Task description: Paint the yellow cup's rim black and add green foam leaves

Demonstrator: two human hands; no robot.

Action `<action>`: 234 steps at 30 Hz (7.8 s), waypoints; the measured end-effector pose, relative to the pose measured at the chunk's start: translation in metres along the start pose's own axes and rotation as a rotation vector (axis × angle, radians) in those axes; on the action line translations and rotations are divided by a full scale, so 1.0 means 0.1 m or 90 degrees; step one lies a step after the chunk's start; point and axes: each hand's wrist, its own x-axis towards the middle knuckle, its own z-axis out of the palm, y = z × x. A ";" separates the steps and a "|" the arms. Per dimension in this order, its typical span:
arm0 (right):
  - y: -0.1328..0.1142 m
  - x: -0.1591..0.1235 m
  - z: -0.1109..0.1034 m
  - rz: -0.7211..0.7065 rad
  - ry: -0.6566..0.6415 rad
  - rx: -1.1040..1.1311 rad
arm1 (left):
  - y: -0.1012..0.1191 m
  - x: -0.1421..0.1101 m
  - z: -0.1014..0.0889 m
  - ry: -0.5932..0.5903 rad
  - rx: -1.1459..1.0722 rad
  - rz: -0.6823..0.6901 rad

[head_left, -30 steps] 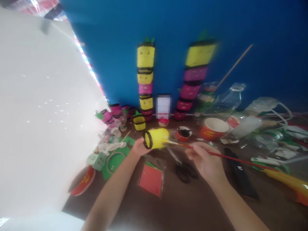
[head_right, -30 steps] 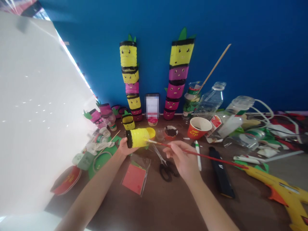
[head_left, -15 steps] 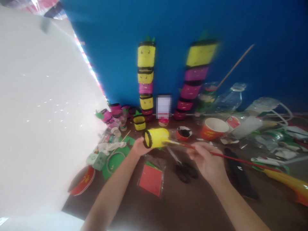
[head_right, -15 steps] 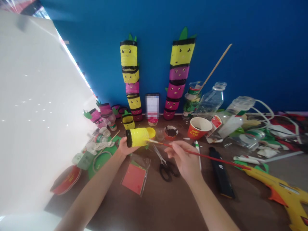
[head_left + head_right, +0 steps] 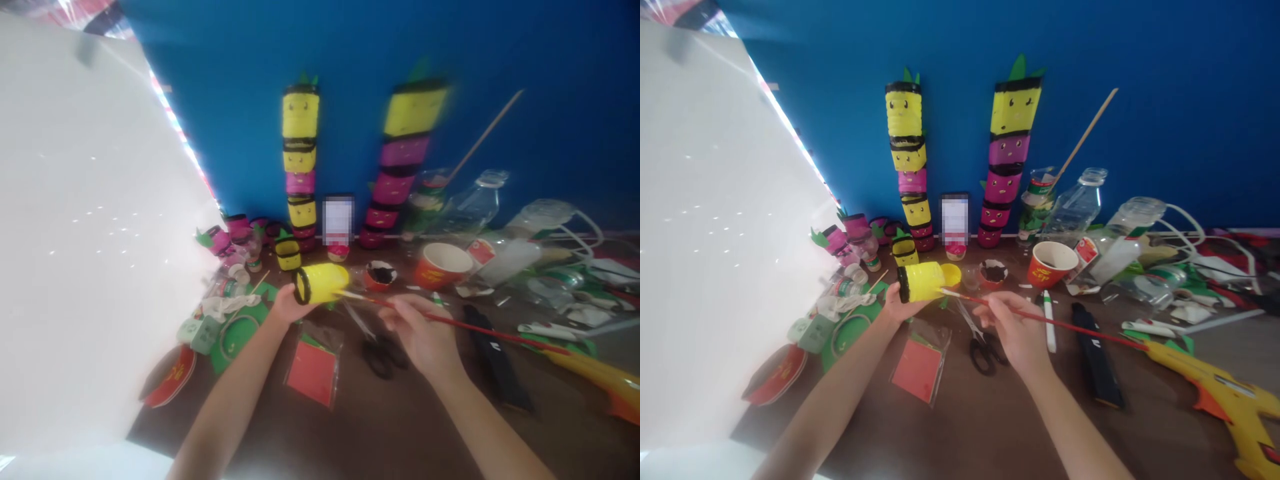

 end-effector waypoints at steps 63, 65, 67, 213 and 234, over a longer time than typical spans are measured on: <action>0.05 0.02 -0.01 -0.027 0.047 -0.027 | -0.01 0.01 0.02 0.026 -0.057 0.035; 0.04 0.03 -0.03 -0.029 0.055 -0.009 | 0.00 0.01 0.04 0.037 -0.047 0.034; 0.01 0.04 -0.05 -0.023 0.047 0.011 | 0.00 0.02 0.05 0.047 -0.042 0.032; 0.13 0.04 -0.04 0.179 -0.057 0.156 | -0.04 -0.03 -0.12 0.024 -0.030 -0.064; 0.11 0.09 -0.09 0.135 -0.019 0.117 | -0.04 -0.04 -0.16 0.038 -0.067 -0.051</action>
